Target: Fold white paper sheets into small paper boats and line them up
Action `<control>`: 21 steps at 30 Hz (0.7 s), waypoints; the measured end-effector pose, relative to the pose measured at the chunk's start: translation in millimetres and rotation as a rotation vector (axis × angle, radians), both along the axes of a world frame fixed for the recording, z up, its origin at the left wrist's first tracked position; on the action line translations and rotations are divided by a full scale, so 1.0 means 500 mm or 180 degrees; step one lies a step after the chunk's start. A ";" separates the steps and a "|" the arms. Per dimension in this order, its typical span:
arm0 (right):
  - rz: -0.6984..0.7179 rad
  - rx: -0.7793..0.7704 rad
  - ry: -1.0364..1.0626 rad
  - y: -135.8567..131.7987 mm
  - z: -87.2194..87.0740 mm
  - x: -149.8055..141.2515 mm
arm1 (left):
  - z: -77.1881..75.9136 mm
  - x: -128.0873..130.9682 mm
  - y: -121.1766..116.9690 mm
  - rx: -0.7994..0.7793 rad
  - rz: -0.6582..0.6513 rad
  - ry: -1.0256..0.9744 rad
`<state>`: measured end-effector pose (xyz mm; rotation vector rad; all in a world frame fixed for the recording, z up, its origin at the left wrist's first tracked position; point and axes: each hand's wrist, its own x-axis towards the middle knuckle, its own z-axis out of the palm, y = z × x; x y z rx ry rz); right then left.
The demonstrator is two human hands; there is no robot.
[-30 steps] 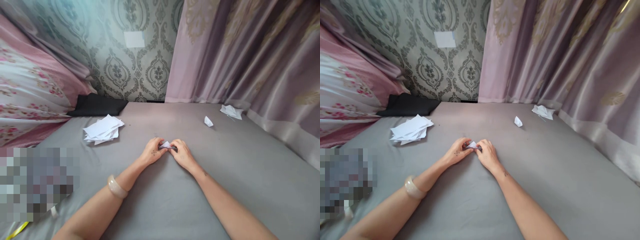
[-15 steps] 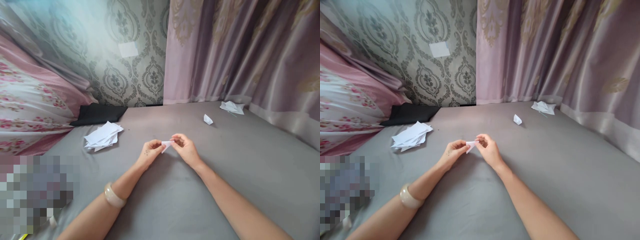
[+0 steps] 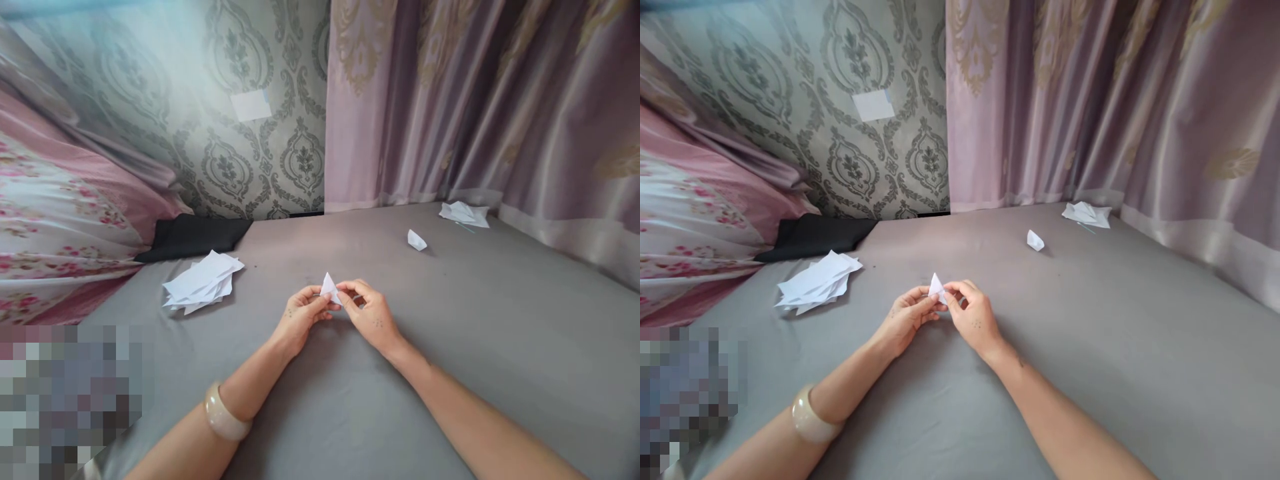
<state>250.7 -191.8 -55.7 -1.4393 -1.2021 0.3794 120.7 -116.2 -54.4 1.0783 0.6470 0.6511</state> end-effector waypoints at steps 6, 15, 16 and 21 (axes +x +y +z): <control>-0.0213 -0.0083 0.0006 0.001 -0.007 0.002 | 0.001 0.003 -0.011 0.0406 -0.0048 0.0246; -0.0217 -0.0149 0.0071 0.000 -0.005 -0.002 | 0.002 0.009 -0.017 0.0638 0.0044 0.0511; -0.0188 -0.0190 0.0104 0.000 -0.005 -0.002 | 0.002 0.009 -0.017 0.0646 0.0053 0.0509; -0.0006 -0.0386 0.0456 0.004 -0.005 0.000 | 0.000 0.009 -0.017 0.0782 0.0020 0.0528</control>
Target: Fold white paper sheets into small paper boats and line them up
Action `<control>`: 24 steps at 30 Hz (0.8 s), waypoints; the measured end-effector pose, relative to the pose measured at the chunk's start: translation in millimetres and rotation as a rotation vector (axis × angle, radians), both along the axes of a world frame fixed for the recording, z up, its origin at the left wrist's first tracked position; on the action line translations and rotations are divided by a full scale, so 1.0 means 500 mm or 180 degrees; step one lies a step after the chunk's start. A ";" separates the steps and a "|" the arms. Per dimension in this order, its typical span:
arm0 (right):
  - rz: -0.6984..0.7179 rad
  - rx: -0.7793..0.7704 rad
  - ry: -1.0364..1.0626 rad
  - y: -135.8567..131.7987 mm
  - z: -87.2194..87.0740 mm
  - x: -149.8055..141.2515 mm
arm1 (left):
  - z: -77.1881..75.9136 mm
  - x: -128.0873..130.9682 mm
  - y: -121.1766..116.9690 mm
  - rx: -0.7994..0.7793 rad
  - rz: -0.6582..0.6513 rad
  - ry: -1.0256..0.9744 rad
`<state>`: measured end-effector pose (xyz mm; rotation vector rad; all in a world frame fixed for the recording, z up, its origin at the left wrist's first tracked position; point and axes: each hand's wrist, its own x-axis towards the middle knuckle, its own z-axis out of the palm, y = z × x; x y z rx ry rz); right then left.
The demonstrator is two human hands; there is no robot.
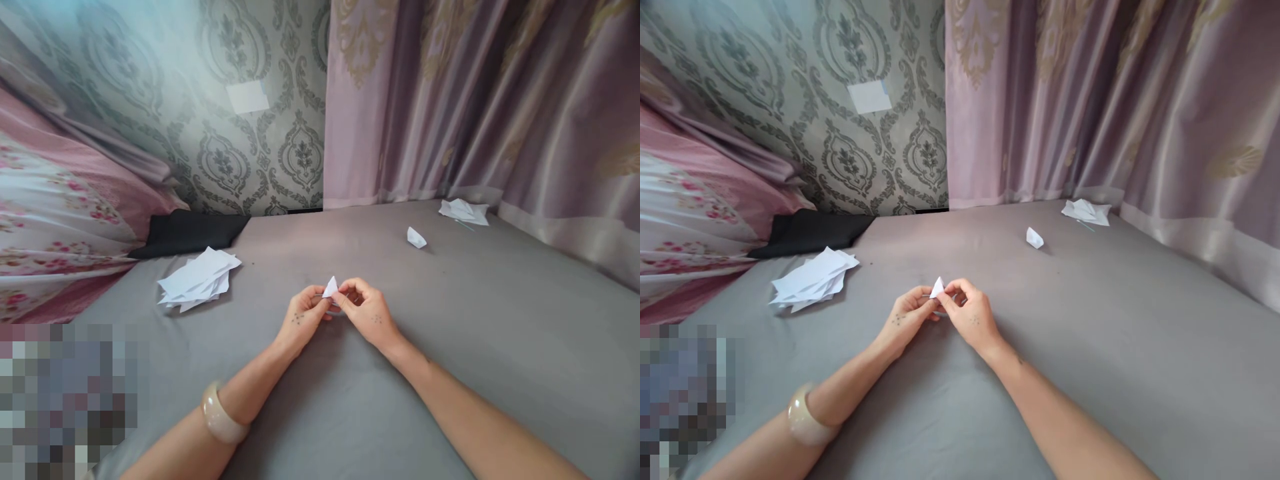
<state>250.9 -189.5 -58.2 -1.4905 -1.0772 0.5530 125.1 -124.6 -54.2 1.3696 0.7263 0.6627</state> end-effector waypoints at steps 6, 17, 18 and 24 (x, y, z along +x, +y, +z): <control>0.0502 -0.0207 0.0780 0.002 0.005 0.023 | -0.004 -0.002 0.001 0.0166 -0.0159 0.0012; 0.1883 -0.0712 0.1626 -0.011 0.014 0.081 | 0.016 -0.017 0.017 -0.0750 -0.0732 -0.0487; 0.1953 -0.0726 0.1627 -0.012 0.014 0.081 | 0.015 -0.016 0.017 -0.0796 -0.0734 -0.0474; 0.2122 -0.0811 0.1601 -0.013 0.009 0.084 | 0.017 -0.015 0.018 -0.0796 -0.0817 -0.0369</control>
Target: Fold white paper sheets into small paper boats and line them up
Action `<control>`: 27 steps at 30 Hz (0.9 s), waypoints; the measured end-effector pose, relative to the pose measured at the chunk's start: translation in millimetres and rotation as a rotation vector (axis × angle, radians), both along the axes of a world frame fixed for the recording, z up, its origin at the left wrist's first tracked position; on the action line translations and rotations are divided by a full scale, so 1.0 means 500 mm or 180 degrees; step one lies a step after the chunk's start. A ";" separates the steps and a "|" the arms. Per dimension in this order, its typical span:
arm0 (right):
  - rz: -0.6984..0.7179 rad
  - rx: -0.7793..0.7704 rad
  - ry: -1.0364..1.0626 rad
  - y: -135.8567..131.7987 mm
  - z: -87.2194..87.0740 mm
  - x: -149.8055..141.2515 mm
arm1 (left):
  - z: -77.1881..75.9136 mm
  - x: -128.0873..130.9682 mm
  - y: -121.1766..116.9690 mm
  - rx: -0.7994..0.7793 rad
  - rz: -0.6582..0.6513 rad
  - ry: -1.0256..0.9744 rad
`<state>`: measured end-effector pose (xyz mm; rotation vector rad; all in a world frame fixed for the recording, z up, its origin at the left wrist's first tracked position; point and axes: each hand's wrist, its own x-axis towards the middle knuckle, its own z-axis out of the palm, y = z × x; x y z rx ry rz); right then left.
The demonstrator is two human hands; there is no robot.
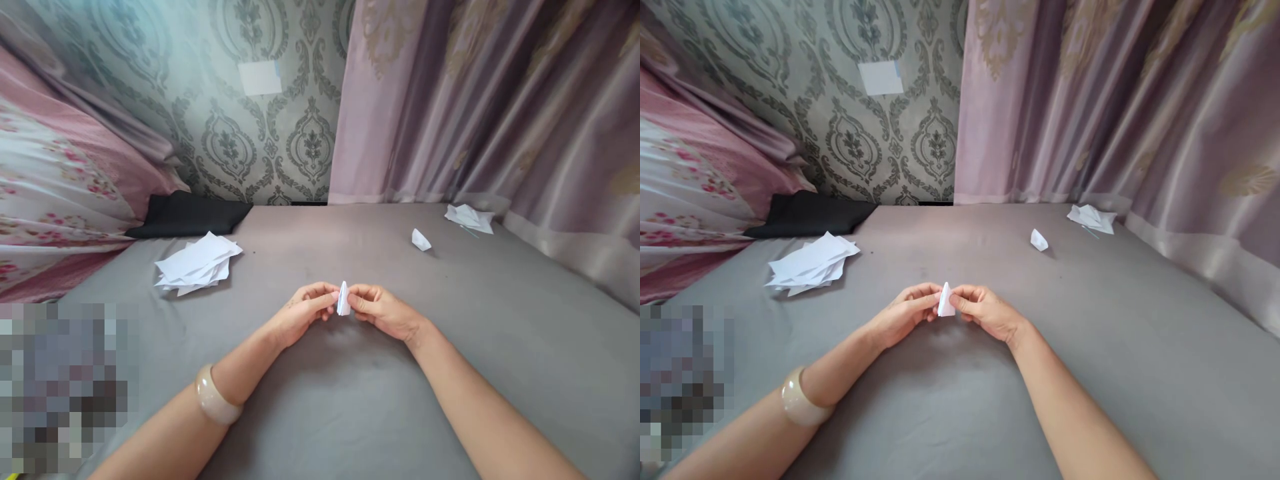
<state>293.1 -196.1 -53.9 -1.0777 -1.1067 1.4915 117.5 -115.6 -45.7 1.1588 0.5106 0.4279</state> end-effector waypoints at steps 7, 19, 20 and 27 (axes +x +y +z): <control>0.0158 0.0042 0.0142 -0.003 0.002 0.005 | 0.001 -0.008 0.005 -0.0434 -0.0350 -0.0182; 0.0298 0.0037 -0.0325 -0.007 0.009 0.015 | 0.010 -0.019 0.012 -0.0235 -0.0771 0.0090; 0.0283 0.0055 -0.0425 -0.008 0.013 0.016 | 0.011 -0.018 0.012 -0.0179 -0.0698 0.0107; -0.0054 0.0075 -0.1074 -0.011 0.032 0.010 | -0.005 -0.009 0.012 0.0529 -0.0085 0.0305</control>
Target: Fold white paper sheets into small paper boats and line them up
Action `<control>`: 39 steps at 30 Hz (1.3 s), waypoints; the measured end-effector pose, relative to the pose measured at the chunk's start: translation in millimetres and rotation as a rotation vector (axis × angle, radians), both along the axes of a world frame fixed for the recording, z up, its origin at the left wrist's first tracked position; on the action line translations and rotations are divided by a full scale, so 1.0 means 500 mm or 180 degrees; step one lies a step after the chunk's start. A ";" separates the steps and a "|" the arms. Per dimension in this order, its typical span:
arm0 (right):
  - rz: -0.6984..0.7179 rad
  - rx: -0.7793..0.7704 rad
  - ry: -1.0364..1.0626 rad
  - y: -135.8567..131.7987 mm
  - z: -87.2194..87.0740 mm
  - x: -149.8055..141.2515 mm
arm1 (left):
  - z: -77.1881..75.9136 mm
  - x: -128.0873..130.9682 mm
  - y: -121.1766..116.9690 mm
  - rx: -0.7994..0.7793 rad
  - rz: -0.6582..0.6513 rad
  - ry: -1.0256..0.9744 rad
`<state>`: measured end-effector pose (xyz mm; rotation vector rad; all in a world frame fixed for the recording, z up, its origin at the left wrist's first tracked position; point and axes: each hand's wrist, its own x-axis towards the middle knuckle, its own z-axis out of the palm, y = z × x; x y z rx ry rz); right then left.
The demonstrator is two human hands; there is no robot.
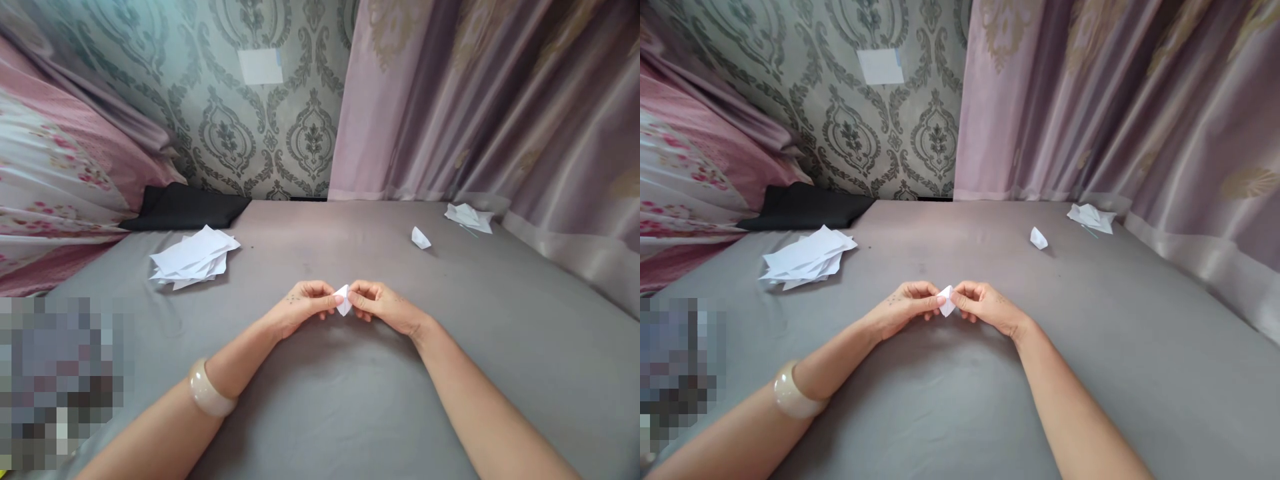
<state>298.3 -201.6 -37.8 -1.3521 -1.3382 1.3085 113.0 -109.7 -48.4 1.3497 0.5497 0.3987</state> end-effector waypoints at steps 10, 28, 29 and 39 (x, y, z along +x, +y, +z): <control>-0.1298 0.0522 0.0048 0.023 -0.025 -0.044 | 0.006 0.013 -0.007 0.0081 0.0858 -0.0323; -0.1540 0.1123 -0.0274 0.022 -0.038 -0.072 | 0.011 0.016 -0.020 0.0333 0.0996 -0.0321; -0.1532 0.1124 -0.0326 0.022 -0.039 -0.073 | 0.009 0.016 -0.019 0.0376 0.0999 -0.0255; -0.1164 0.0203 0.0442 0.020 -0.026 -0.072 | 0.002 0.015 -0.009 0.0543 0.1139 -0.0353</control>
